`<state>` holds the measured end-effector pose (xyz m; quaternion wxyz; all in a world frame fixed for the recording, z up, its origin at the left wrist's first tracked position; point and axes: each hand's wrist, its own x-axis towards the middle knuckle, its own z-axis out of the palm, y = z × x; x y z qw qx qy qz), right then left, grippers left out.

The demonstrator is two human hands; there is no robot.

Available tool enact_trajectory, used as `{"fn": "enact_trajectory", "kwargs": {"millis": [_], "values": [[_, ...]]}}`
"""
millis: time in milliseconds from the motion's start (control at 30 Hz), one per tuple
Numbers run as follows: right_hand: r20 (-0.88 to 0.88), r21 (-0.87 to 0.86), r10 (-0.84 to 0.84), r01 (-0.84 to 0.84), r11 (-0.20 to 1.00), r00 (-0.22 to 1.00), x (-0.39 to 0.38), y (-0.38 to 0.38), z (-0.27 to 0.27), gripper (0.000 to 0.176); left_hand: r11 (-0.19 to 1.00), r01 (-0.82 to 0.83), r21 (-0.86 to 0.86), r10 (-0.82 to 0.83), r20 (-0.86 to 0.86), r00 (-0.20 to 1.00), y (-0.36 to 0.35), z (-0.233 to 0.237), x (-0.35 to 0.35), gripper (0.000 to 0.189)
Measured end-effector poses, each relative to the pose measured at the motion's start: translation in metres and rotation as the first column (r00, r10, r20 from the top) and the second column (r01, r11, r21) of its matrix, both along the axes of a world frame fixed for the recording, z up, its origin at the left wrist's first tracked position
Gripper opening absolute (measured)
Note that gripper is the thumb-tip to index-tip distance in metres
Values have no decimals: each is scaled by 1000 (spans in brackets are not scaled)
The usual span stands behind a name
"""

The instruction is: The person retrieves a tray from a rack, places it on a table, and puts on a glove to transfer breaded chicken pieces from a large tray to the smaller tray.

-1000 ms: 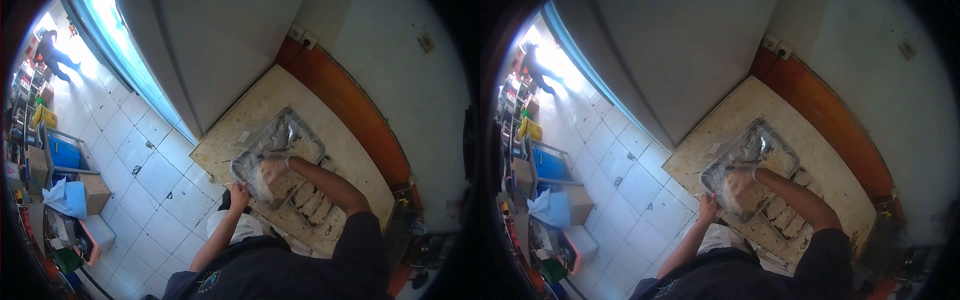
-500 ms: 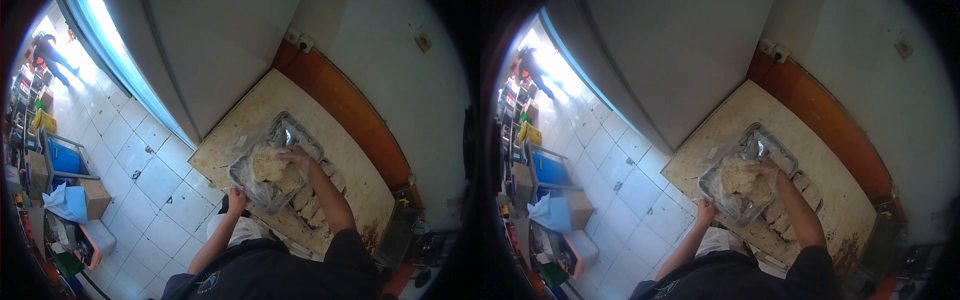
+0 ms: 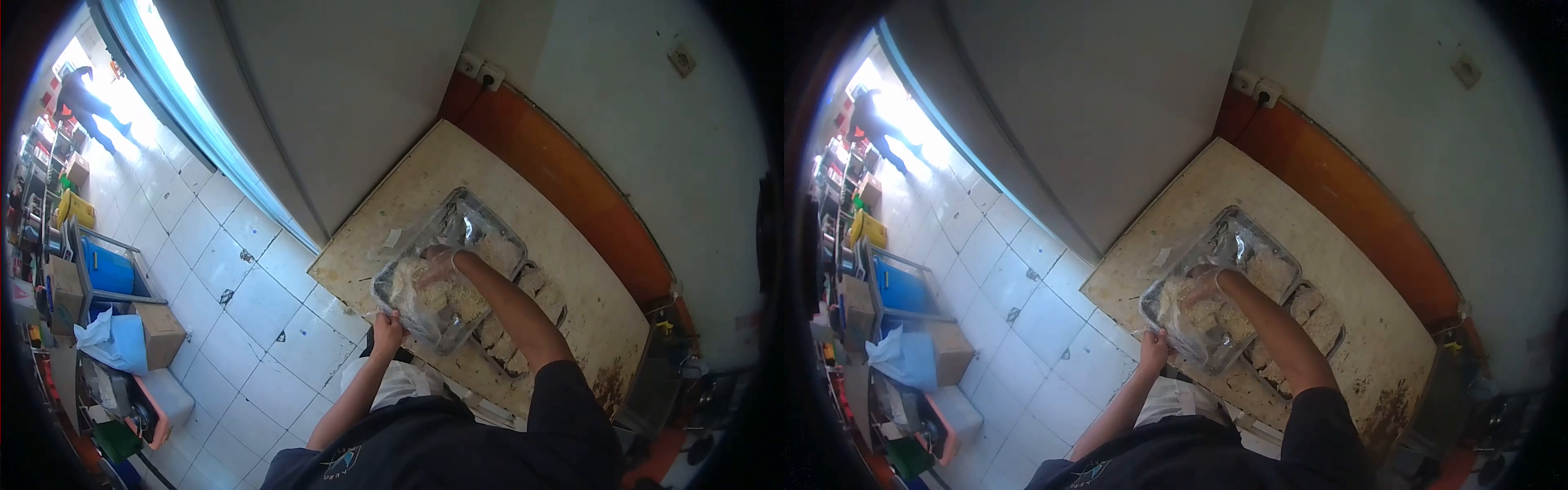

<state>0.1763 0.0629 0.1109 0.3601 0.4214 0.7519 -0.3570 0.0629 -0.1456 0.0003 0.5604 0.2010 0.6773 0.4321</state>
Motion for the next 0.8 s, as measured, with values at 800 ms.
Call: {"fn": "enact_trajectory", "kwargs": {"millis": [800], "values": [[-77, -372, -851, 777, 508, 520, 61, -86, 20, 42, 1000, 6, -5, -6, 39, 999, 3, 18, -2, 25]]}}
